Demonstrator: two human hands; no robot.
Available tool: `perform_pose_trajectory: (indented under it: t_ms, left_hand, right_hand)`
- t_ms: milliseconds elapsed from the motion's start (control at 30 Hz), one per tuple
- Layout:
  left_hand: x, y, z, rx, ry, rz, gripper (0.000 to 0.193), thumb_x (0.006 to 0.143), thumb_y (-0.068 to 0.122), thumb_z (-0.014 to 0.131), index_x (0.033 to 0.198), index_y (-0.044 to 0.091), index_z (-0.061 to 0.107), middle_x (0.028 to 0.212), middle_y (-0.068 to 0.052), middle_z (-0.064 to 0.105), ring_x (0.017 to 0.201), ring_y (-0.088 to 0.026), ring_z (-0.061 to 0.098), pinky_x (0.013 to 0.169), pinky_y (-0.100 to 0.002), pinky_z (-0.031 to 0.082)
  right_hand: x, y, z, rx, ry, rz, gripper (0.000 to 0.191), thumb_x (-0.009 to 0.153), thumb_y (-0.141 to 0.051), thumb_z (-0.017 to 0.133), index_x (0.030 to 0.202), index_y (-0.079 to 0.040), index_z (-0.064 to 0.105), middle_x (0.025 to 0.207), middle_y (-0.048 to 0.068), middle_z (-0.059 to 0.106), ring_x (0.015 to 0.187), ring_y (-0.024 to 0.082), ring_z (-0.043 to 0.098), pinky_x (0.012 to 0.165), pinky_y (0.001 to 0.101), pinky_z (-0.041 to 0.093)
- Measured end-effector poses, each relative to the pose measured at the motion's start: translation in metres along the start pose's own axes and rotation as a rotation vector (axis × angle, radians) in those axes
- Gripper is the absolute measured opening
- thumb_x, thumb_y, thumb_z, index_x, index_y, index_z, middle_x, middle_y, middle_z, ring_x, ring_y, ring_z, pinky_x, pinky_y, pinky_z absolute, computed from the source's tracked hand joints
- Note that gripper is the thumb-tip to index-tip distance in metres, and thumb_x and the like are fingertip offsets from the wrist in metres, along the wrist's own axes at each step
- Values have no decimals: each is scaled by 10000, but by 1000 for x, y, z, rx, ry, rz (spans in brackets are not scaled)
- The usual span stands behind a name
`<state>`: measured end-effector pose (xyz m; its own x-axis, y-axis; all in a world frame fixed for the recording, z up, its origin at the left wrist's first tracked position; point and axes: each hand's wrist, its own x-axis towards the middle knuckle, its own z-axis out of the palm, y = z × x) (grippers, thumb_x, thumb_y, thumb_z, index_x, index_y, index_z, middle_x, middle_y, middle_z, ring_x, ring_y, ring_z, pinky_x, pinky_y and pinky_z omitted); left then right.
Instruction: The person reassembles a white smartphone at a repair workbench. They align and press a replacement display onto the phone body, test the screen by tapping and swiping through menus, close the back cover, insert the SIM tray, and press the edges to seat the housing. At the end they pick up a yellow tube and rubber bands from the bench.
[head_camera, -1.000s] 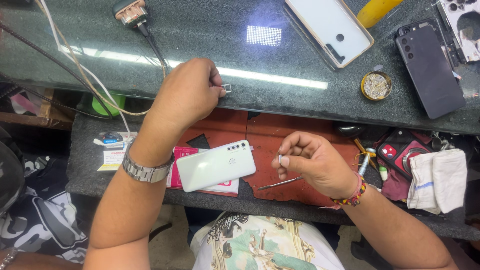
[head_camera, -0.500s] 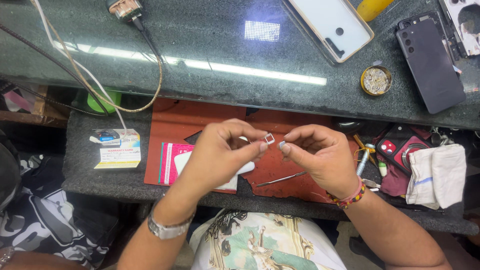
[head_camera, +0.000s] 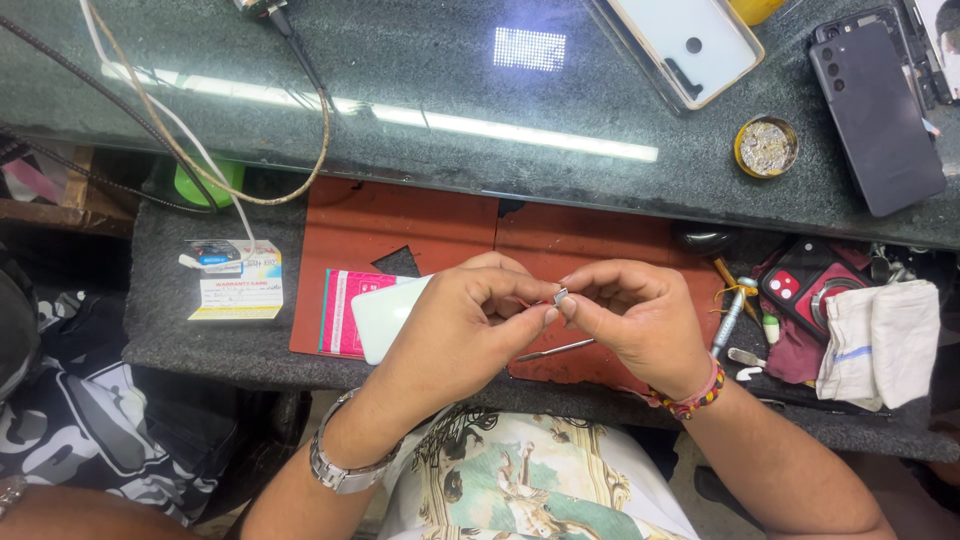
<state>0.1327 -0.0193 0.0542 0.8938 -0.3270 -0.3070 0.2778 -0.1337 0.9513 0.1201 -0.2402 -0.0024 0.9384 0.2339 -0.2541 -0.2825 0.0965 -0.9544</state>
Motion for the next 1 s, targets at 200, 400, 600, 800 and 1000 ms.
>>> perform_pose_trajectory:
  t_ms: [200,400,600,800,1000]
  left_hand:
    - [-1,0,-2,-44,-43,-15,178,889,119,738,1018,11,797,926,-24,700,767,-62,691,664,-211,563]
    - [0,0,-3,-40,-64,-61,198,872,134,753,1023,12,795,913,-53,730,743,-70,713,632,-214,572]
    - [-3,1,-2,-63,-77,-70,199,887,132,733,1032,12,798,874,-46,755,744,-61,708,644,-204,571]
    - [-8,5,1,164,3,56,189,875,115,744,1026,22,808,864,-52,722,700,-115,688,619,-225,544]
    - [-11,8,6,148,95,26,166,846,102,753,932,-9,666,893,-56,722,764,-124,764,652,-254,626]
  right_hand:
    - [-4,5,-1,2,-22,-51,175,918,34,718,1088,69,697,1024,132,758,926,163,738,836,299,614]
    - [-7,8,-4,27,-68,-84,178,917,33,726,1087,64,682,1037,131,753,963,172,749,859,307,624]
    - [-8,6,-2,-5,-30,-66,216,900,27,732,1109,59,689,1043,119,750,952,154,737,847,292,614]
    - [-8,-4,4,-220,40,-26,157,860,35,759,1012,64,734,987,115,765,872,138,724,759,266,588]
    - [-9,-15,5,-281,-68,-212,93,885,12,748,966,25,704,995,93,744,906,103,699,822,256,592]
